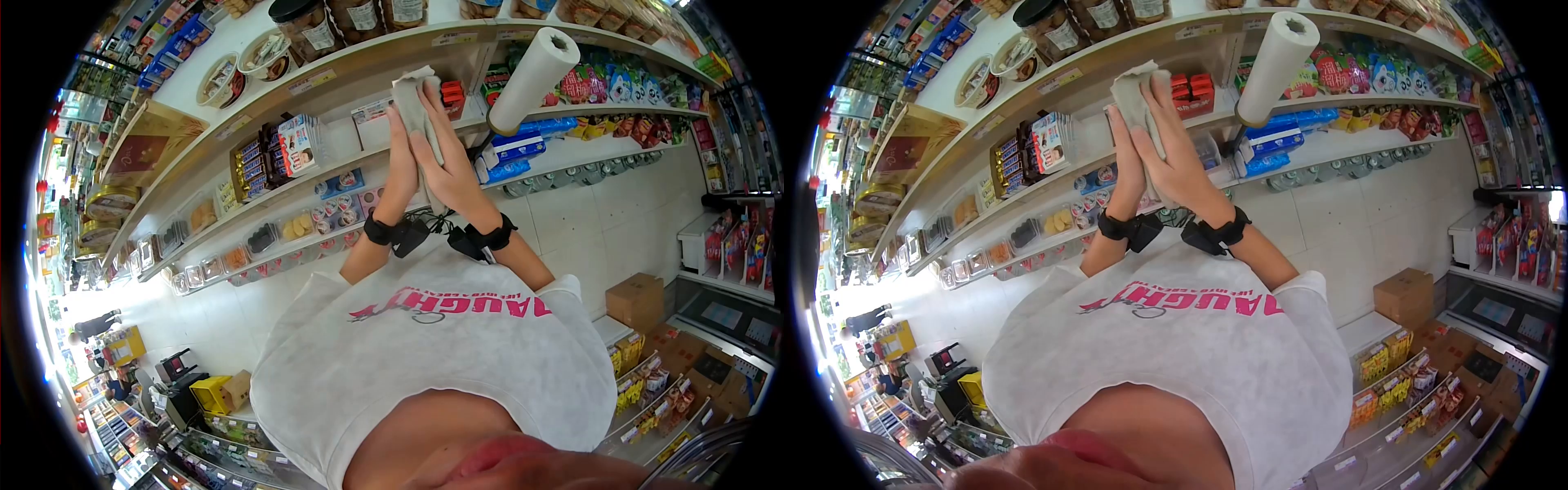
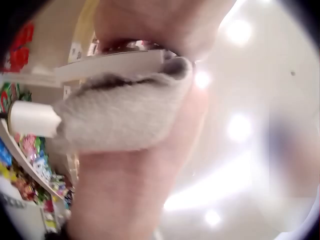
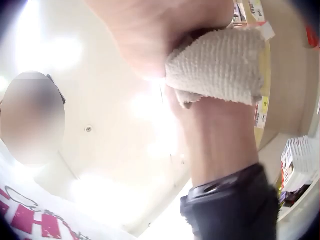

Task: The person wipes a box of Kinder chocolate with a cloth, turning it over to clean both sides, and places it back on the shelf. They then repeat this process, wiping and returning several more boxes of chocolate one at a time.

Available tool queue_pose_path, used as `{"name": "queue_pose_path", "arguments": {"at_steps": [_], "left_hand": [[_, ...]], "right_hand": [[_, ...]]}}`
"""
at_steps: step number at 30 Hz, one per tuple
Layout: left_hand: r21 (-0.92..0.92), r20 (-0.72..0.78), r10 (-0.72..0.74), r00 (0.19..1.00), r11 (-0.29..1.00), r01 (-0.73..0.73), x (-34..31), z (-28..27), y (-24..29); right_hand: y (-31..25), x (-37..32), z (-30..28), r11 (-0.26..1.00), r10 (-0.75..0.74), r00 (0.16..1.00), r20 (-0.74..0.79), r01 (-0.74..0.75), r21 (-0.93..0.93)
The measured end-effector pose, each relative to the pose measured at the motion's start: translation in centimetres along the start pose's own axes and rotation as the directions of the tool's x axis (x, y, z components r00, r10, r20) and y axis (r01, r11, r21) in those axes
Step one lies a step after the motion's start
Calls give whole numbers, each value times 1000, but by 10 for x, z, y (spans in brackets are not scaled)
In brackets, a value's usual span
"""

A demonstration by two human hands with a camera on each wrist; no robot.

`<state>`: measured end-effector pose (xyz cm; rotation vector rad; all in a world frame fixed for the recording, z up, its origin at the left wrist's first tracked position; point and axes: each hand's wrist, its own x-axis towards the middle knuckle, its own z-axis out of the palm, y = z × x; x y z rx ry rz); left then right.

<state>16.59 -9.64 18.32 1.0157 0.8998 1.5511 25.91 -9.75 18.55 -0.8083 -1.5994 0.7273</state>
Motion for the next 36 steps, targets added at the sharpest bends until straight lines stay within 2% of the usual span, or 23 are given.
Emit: {"name": "queue_pose_path", "arguments": {"at_steps": [1, 2, 3, 8, 11, 12, 15, 18, 21, 22, 24, 25, 26, 29, 32, 35, 36], "left_hand": [[-147, 77, -106, 991, 982, 116, -1, 1, 0], [-134, 120, -116, 986, 982, 132, -2, 2, -1], [-171, 101, -147, 984, 972, 163, -2, 2, -2], [-336, 73, -294, 953, 892, 301, 1, -7, -15], [-487, 235, 30, 971, 869, 91, -13, -23, -31], [-619, 202, -113, 973, 755, 216, 4, -28, -27], [-783, 265, -234, 935, 514, 350, 26, -42, -29], [-694, 202, -248, 947, 646, 317, 19, -39, -32], [-430, -30, -318, 948, 860, 275, 5, -12, -5], [-496, 36, -320, 947, 817, 295, 4, -9, -5], [-260, -1, -309, 951, 918, 298, 3, -10, -14], [-135, -20, -298, 954, 947, 293, 3, -11, -21], [-130, -75, -231, 970, 967, 220, 5, -9, -31], [-7, -213, -30, 977, 1000, 29, 8, -6, -29], [79, -251, 52, 967, 996, -34, 8, -10, -22], [-183, -175, -119, 977, 979, 87, 12, -19, -12], [-120, -159, -79, 984, 991, 60, 15, -21, -12]], "right_hand": [[2, 4, -2, 996, -49, 999, 24, 50, -75], [5, 10, -6, 984, -95, 994, 51, 101, -149], [9, 16, -10, 963, -139, 987, 82, 154, -221], [20, 28, -19, 901, -206, 953, 223, 274, -337], [7, 8, -12, 898, -219, 908, 358, 331, -290], [3, 0, -9, 904, -219, 882, 416, 344, -255], [2, -13, -5, 921, -188, 884, 429, 310, -235], [11, 1, -11, 886, -178, 912, 370, 311, -343], [36, 19, -18, 920, -127, 962, 240, 205, -333], [35, 24, -21, 907, -137, 974, 182, 197, -373], [47, 26, -19, 988, 36, 997, 62, -27, -150], [49, 27, -18, 991, 131, 991, 20, -131, -24], [45, 18, -18, 949, 307, 951, -42, -302, 93], [55, 6, -18, 815, 446, 892, 73, -438, 379], [37, 3, -32, 803, 464, 868, 180, -497, 330], [37, -8, -38, 760, 451, 840, 300, -538, 363], [38, -12, -38, 758, 469, 838, 278, -544, 361]]}}
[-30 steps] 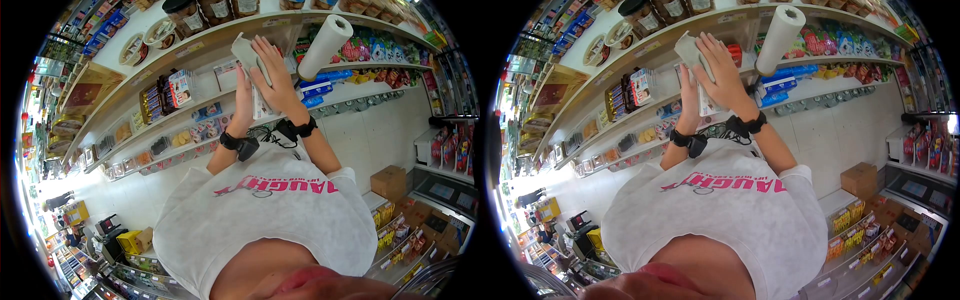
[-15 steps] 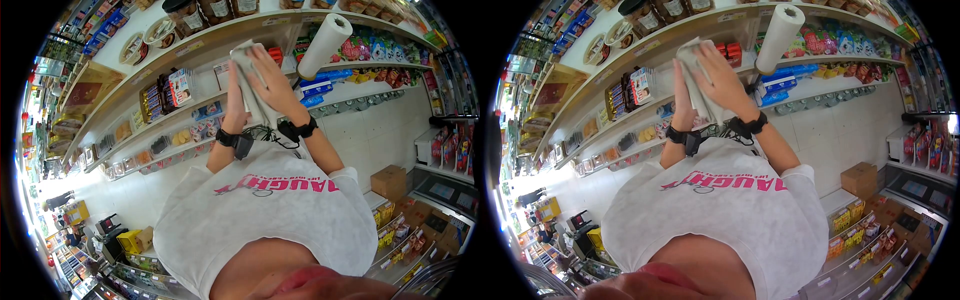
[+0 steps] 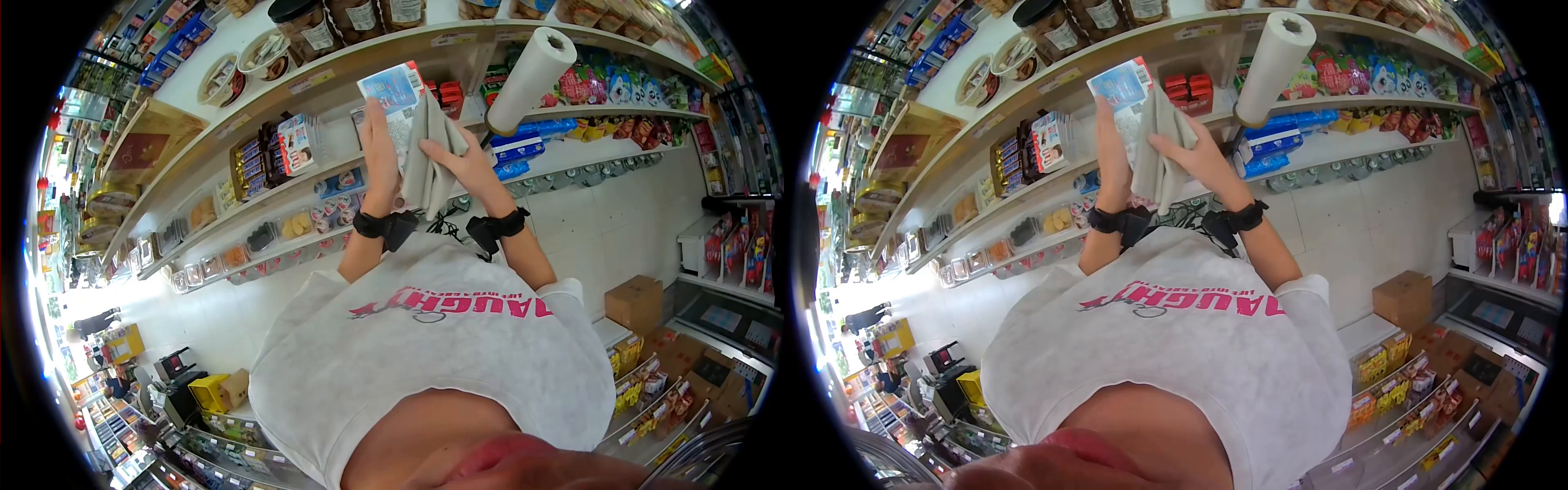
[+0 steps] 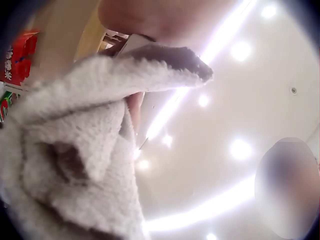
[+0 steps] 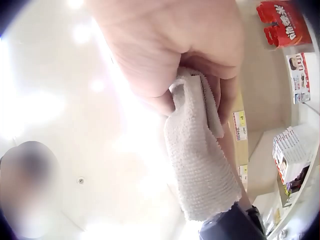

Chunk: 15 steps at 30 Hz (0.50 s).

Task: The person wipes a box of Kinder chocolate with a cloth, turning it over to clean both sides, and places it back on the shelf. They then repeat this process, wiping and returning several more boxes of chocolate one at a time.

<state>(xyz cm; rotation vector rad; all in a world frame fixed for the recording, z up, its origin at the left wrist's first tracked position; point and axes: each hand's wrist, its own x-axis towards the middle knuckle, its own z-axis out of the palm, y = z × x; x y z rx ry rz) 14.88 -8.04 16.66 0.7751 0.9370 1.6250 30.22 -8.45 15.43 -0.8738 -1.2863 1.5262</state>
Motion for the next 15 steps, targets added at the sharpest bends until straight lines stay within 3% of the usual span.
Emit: {"name": "queue_pose_path", "arguments": {"at_steps": [2, 5, 7, 9, 11, 12, 15], "left_hand": [[111, 45, 78, 996, 990, -83, 8, -3, -2], [399, 60, 181, 982, 897, -190, 19, -8, -18], [268, 31, 31, 999, 963, -38, 10, 1, -13], [72, 32, -128, 991, 989, 126, 11, 6, -11], [-176, 55, -289, 956, 939, 295, 14, 2, -10], [-215, 201, -235, 951, 936, 277, 18, -5, -13], [-292, 192, -314, 930, 886, 359, 16, -6, -22]], "right_hand": [[5, -3, 0, 1000, 11, 999, -49, -11, -3], [6, 6, -11, 952, -127, 984, -126, 86, -292], [8, 9, -18, 845, -248, 966, -71, 180, -505], [14, 10, -24, 613, -401, 914, 67, 322, -722], [14, 3, -17, 578, -412, 888, 204, 427, -695], [11, 0, -12, 559, -415, 868, 272, 479, -676], [5, -4, -2, 559, -386, 873, 298, 478, -677]]}}
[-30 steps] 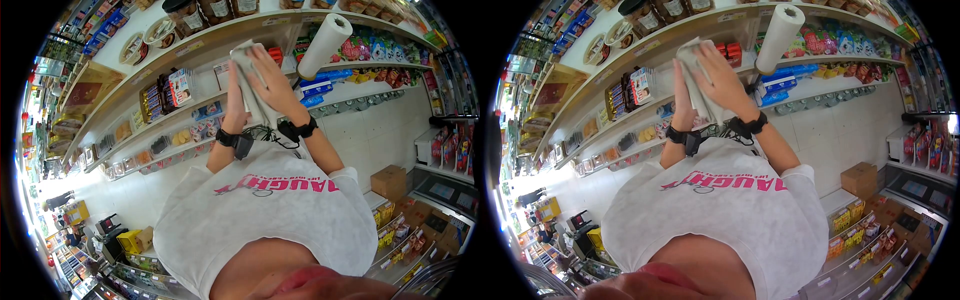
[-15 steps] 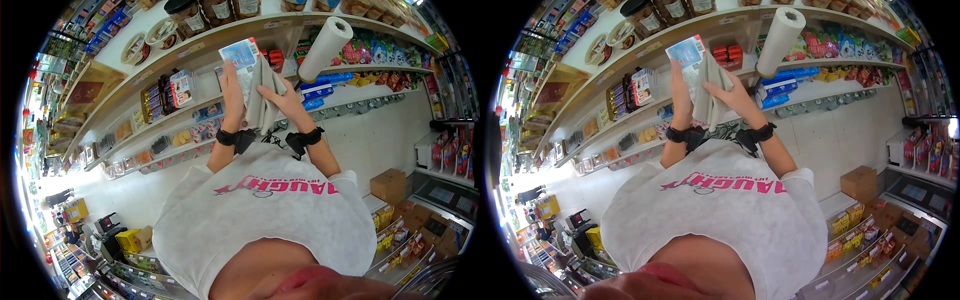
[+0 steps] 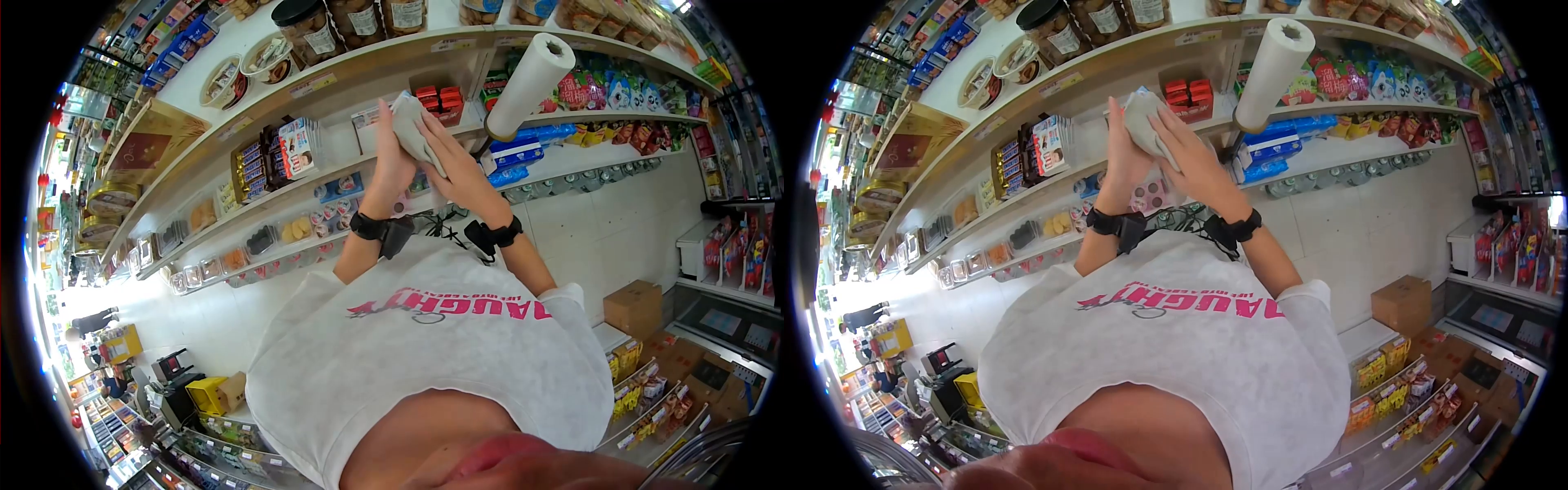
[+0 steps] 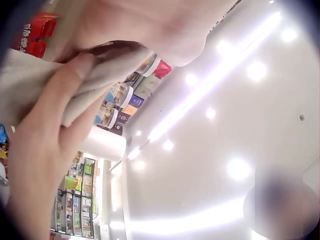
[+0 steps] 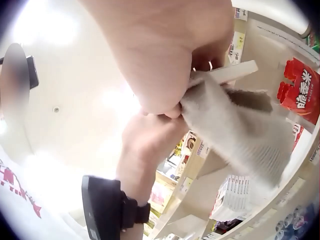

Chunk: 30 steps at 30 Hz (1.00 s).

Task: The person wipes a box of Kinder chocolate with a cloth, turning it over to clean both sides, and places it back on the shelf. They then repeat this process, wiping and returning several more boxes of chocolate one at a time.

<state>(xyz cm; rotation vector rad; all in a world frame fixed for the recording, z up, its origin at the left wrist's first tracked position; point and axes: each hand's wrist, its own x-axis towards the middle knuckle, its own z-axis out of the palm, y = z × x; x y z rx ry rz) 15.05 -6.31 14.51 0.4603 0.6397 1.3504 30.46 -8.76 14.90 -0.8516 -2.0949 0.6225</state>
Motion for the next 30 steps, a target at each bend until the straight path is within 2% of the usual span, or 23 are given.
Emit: {"name": "queue_pose_path", "arguments": {"at_steps": [3, 6, 10, 12, 15, 18, 19, 22, 24, 25, 27, 28, 29, 30], "left_hand": [[54, -44, -1, 999, 999, 4, -13, 13, -7], [92, -19, -79, 997, 993, 80, -17, 11, -7], [79, 2, -60, 998, 995, 60, -15, 6, -10], [57, -29, -55, 998, 997, 56, -18, 8, -9], [60, -61, -12, 998, 998, 16, -19, 4, -9], [-97, 3, -34, 999, 995, 34, -3, -25, -6], [-116, -6, 25, 1000, 993, -25, -1, -30, -1], [36, -153, 156, 976, 988, -152, -3, -32, 10], [9, -166, 232, 958, 972, -234, -4, -27, 14], [8, -173, 258, 951, 965, -261, -2, -28, 15], [-4, -182, 293, 938, 954, -299, -1, -26, 17], [-15, -186, 302, 935, 951, -310, -2, -21, 17], [-26, -187, 308, 933, 948, -318, -3, -17, 15], [50, -159, 347, 924, 938, -344, -3, -14, 11]], "right_hand": [[0, 12, -7, 995, -89, 996, 25, 90, -42], [4, 18, -8, 981, -128, 990, 59, 135, -139], [10, 21, -4, 996, 6, 1000, -4, -7, -94], [12, 20, 2, 996, 18, 999, -42, -22, -81], [16, 16, 4, 978, -67, 997, -37, 58, -201], [18, 9, 3, 999, -2, 994, -110, -2, -33], [24, 4, 3, 997, 57, 994, -98, -63, -51], [57, -18, 6, 964, 234, 966, -110, -245, -103], [71, -22, 5, 923, 345, 922, -174, -367, -117], [72, -21, 4, 901, 429, 881, -201, -434, 20], [70, -18, 0, 798, 593, 775, -219, -527, 293], [67, -15, 1, 644, 669, 730, -141, -474, 600], [62, -11, 6, 407, 717, 696, -40, -371, 834], [57, -8, 8, 118, 729, 680, 72, -229, 966]]}}
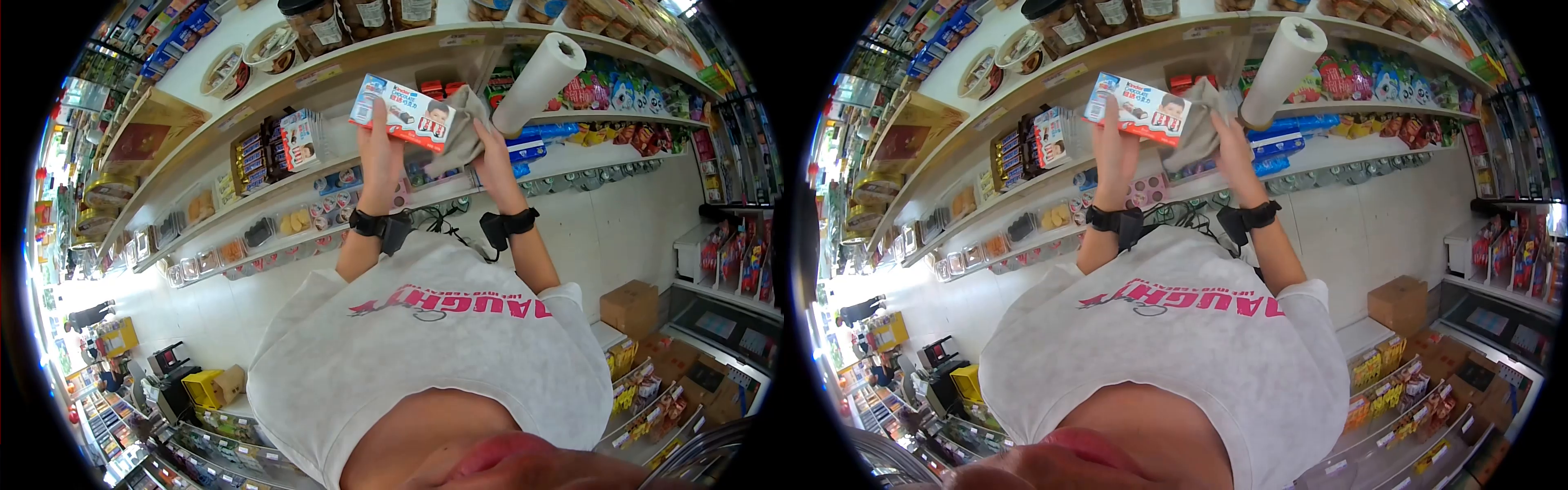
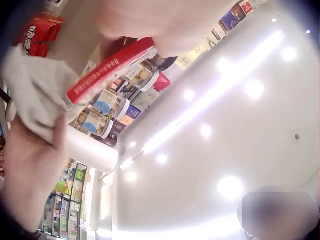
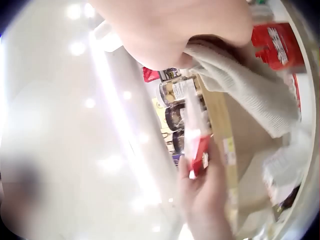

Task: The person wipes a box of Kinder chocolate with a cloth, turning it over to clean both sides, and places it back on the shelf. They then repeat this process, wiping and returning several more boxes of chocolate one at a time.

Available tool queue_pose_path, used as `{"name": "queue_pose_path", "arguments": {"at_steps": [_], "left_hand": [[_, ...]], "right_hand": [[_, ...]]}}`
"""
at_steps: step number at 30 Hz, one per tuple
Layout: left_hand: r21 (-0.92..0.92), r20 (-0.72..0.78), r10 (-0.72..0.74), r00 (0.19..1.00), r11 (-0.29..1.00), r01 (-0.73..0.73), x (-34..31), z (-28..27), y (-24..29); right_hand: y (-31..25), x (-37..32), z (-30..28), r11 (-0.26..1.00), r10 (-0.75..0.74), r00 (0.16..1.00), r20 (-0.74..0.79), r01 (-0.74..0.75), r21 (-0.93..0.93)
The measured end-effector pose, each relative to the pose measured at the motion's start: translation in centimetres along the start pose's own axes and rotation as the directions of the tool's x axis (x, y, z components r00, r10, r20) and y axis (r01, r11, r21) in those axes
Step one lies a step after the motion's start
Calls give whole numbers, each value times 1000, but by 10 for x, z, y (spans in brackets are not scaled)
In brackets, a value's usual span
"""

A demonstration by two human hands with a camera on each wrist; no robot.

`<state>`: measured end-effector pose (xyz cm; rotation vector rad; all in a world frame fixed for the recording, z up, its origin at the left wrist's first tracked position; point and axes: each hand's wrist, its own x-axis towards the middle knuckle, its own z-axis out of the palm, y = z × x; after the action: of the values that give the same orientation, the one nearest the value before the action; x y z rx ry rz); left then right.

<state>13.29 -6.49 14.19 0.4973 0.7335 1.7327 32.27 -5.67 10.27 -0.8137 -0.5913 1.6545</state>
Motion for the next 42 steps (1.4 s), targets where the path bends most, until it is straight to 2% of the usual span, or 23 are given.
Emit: {"name": "queue_pose_path", "arguments": {"at_steps": [1, 2, 3, 6, 7, 10, 12, 15, 18, 21, 24, 26, 30, 32, 34, 37, 40, 42], "left_hand": [[70, 30, 39, 999, 997, -41, -3, 3, -4], [138, 63, 76, 995, 987, -84, -4, 4, -7], [295, 108, 109, 988, 946, -137, -1, -3, -14], [530, 175, -7, 985, 843, -89, -9, 0, -13], [514, 173, -19, 985, 855, -74, -13, 5, -13], [129, 148, 40, 988, 990, -59, -12, 11, -21], [142, 76, 8, 997, 990, -19, -8, 6, -20], [78, 27, -15, 1000, 997, 13, -2, 1, -11], [63, -14, 26, 1000, 998, -25, -1, 7, 0], [138, 3, 67, 998, 988, -67, 0, 4, 9], [242, 51, 90, 995, 965, -100, 3, -4, 9], [265, 63, 78, 995, 960, -92, 5, -11, 1], [231, 41, 20, 999, 973, -28, -6, 1, -1], [230, 36, 5, 999, 973, -13, -11, 6, 6], [245, 30, 80, 996, 966, -85, -13, 2, 4], [226, 14, 134, 991, 965, -134, -6, -10, 12], [221, -15, 155, 988, 964, -148, 1, -20, 19], [230, -31, 169, 985, 960, -157, 5, -26, 24]], "right_hand": [[-4, -4, 5, 992, 92, 991, 98, -99, 75], [-4, -7, 10, 989, 114, 986, 121, -124, 78], [-2, -10, 16, 986, 135, 980, 145, -148, 80], [-2, -16, 32, 987, 152, 980, 129, -158, 37], [4, -16, 29, 989, 132, 984, 123, -139, 45], [4, -22, 43, 996, 81, 989, 122, -78, -32], [22, -16, 30, 993, 21, 983, 182, 1, -119], [18, -19, 22, 960, 89, 988, 130, -50, -274], [-17, -31, 39, 773, 111, 992, 64, -46, -633], [-16, -31, 35, 769, -129, 979, -160, -3, -639], [8, 2, 10, 905, -299, 945, -129, 238, -351], [27, 13, 1, 953, -217, 976, 4, 212, -217], [34, 3, 23, 978, -173, 973, 154, 188, -88], [17, -10, 45, 927, -218, 970, 105, 240, -288], [13, -15, 51, 871, -223, 969, 105, 246, -424], [3, -15, 46, 802, -35, 970, 240, 170, -573], [-4, -19, 58, 581, -51, 952, 300, 273, -766], [5, -7, 59, 659, -225, 946, 235, 325, -678]]}}
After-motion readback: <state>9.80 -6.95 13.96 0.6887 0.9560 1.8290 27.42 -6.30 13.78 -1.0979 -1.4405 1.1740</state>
